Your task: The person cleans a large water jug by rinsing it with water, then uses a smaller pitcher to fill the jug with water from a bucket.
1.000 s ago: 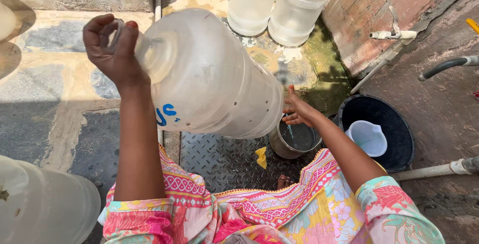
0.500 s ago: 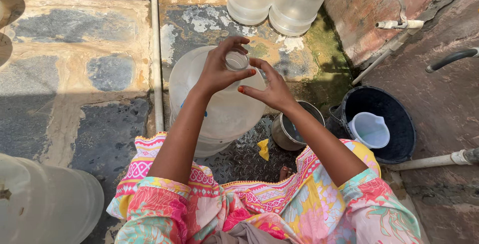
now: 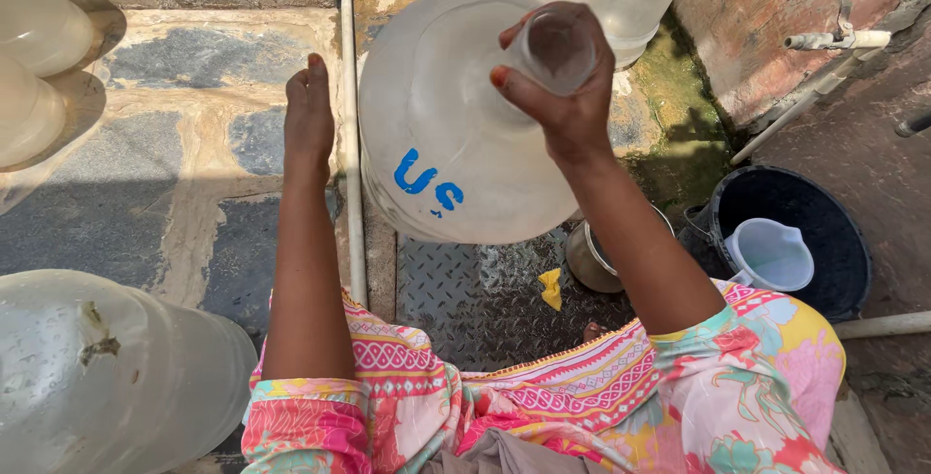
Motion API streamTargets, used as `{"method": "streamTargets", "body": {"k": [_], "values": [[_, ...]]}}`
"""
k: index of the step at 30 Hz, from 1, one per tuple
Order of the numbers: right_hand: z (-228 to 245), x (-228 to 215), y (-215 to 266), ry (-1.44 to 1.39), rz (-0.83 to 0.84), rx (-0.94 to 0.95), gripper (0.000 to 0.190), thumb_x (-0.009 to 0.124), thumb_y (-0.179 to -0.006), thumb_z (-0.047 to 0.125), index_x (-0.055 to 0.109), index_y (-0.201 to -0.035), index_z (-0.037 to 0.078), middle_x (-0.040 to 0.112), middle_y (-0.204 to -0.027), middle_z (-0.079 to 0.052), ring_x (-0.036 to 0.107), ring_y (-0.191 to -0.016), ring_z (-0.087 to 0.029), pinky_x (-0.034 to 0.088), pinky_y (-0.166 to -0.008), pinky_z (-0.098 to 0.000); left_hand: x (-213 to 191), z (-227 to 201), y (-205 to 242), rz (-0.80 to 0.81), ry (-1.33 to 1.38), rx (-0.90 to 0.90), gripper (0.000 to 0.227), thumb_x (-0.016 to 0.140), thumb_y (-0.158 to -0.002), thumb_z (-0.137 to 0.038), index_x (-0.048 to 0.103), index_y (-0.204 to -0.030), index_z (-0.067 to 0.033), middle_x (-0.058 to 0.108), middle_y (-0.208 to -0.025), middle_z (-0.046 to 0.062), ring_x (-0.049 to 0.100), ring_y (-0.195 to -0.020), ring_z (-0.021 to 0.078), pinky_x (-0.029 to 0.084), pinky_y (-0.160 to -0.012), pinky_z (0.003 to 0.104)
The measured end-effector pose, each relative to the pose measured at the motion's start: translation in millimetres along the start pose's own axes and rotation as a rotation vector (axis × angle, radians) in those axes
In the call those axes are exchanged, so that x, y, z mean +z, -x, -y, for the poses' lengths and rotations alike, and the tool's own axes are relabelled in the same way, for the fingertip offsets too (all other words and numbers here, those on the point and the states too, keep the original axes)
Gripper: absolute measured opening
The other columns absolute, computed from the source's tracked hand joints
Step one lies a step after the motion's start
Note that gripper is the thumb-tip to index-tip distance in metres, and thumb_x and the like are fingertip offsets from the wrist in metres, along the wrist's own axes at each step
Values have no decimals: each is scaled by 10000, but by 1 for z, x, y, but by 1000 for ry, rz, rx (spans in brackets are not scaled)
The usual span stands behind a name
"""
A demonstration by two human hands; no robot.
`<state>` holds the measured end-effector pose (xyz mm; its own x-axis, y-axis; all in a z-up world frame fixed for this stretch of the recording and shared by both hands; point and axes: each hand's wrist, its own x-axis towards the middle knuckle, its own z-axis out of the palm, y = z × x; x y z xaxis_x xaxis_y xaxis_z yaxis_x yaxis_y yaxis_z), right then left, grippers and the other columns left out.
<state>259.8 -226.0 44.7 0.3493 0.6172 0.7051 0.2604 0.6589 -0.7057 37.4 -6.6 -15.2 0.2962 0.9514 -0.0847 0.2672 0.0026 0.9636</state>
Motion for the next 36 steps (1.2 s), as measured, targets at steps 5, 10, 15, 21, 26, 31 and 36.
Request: {"method": "streamTargets", "body": {"k": [5,10,15,21,26,31,36], "values": [[68,-149,-34,-188,-268,-86,585,780,-969,448,566,-1323,34,644,-1283,-66,648,-1229,-207,524,-1141,-444,-49,6,-1,-22,427,242,1110,478,-836,-870,266,-1593,-87,309,-1670,194,308,-1553,370,300,-1241,536],[30,-250,-18,210,-272,99,650,697,-1019,601,593,-1316,33,665,-1272,-128,721,-1211,-251,611,-1054,-468,-58,-20,36,261,580,680,1071,633,-934,-797,301,-1662,-86,340,-1710,173,335,-1627,368,349,-1362,530],[-72,-299,91,437,-109,1271,789,362,-934,794,607,-1196,92,672,-806,-77,606,-569,-153,491,-531,-292,-41,-27,39,225,228,267,1096,800,-692,-670,457,-1478,12,603,-1359,254,611,-1275,405,509,-1110,512],[-143,-307,176,460,152,1620,736,299,-1000,684,646,-1157,55,668,-751,-125,524,-474,-112,425,-439,-260,-28,-8,20,131,-212,-265,964,832,-748,-521,500,-1449,50,577,-1353,266,612,-1185,401,489,-995,553],[-96,-298,118,167,-228,1142,494,385,-1052,485,560,-1300,95,663,-1078,-92,669,-826,-166,569,-695,-344,-51,-47,46,297,197,404,869,893,-727,-376,559,-1437,-4,644,-1360,214,650,-1249,287,491,-1115,419],[-25,-279,58,-419,-269,435,465,415,-1143,286,485,-1503,0,640,-1421,-149,652,-1306,-302,563,-1143,-474,-51,-82,66,255,482,944,798,852,-913,-527,512,-1472,-70,621,-1303,52,594,-1247,148,492,-1117,278],[-48,-276,67,-366,-485,515,484,429,-1087,314,446,-1499,61,595,-1430,-128,652,-1272,-290,579,-1068,-470,-21,-89,69,55,213,1216,900,938,-905,-504,427,-1527,-101,553,-1366,33,586,-1292,168,530,-1131,334]]}}
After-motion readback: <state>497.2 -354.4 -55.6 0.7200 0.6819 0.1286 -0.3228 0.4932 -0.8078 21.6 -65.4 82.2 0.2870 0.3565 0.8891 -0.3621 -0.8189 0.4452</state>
